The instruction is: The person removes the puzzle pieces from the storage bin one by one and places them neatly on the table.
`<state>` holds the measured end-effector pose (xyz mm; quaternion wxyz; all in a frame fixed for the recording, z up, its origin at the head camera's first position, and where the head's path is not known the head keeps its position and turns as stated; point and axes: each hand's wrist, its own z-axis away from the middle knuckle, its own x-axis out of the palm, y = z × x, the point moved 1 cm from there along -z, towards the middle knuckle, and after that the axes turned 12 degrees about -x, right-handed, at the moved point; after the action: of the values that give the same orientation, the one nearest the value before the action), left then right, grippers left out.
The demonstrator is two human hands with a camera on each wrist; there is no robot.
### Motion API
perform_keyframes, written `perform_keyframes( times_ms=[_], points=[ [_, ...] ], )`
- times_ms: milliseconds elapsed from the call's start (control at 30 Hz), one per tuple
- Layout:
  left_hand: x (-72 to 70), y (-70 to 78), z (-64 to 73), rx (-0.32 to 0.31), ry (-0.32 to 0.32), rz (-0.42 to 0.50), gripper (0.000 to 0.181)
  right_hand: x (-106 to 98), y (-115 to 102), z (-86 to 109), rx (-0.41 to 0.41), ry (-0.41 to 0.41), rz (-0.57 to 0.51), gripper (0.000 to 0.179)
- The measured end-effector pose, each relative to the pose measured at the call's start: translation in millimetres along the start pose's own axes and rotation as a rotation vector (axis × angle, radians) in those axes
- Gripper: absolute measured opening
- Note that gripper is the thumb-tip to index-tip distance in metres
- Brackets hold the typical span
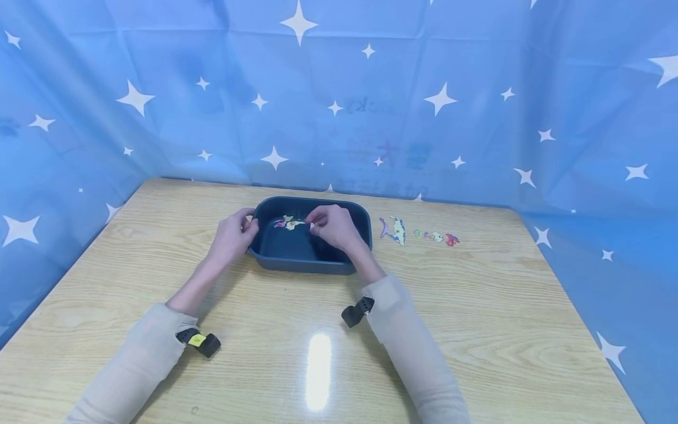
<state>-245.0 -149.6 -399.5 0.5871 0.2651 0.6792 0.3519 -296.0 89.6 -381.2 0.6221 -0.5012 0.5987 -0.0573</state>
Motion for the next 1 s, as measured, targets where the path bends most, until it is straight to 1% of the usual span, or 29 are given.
perform_keyframes(
  times_ms=[267,433,567,733,833,1000],
  points=[
    [-0.4,-0.5,0.2,0.001,0.001,-0.001,0.035,-6,-1,8.7,-0.024,0.096,-0.05,0.017],
    [-0.6,-1.5,0.4,0.001,-0.003,0.0,0.036,-12,1,14.3,-0.013,0.149,-0.069,0.02],
    [-0.5,-1.0,0.6,0.0,-0.003,0.001,0.035,-19,4,20.4,-0.014,0.166,-0.08,0.017],
    [-0.2,-0.5,-0.2,0.009,0.006,-0.005,0.035,-31,6,29.7,-0.001,0.182,-0.141,0.014],
    [-0.2,-0.6,-0.1,0.014,0.011,-0.007,0.035,-40,7,36.2,0.018,0.19,-0.188,0.016],
    [-0.1,-0.5,-0.2,0.013,0.007,-0.005,0.035,-54,10,46.7,0.032,0.189,-0.227,0.02]
  ],
)
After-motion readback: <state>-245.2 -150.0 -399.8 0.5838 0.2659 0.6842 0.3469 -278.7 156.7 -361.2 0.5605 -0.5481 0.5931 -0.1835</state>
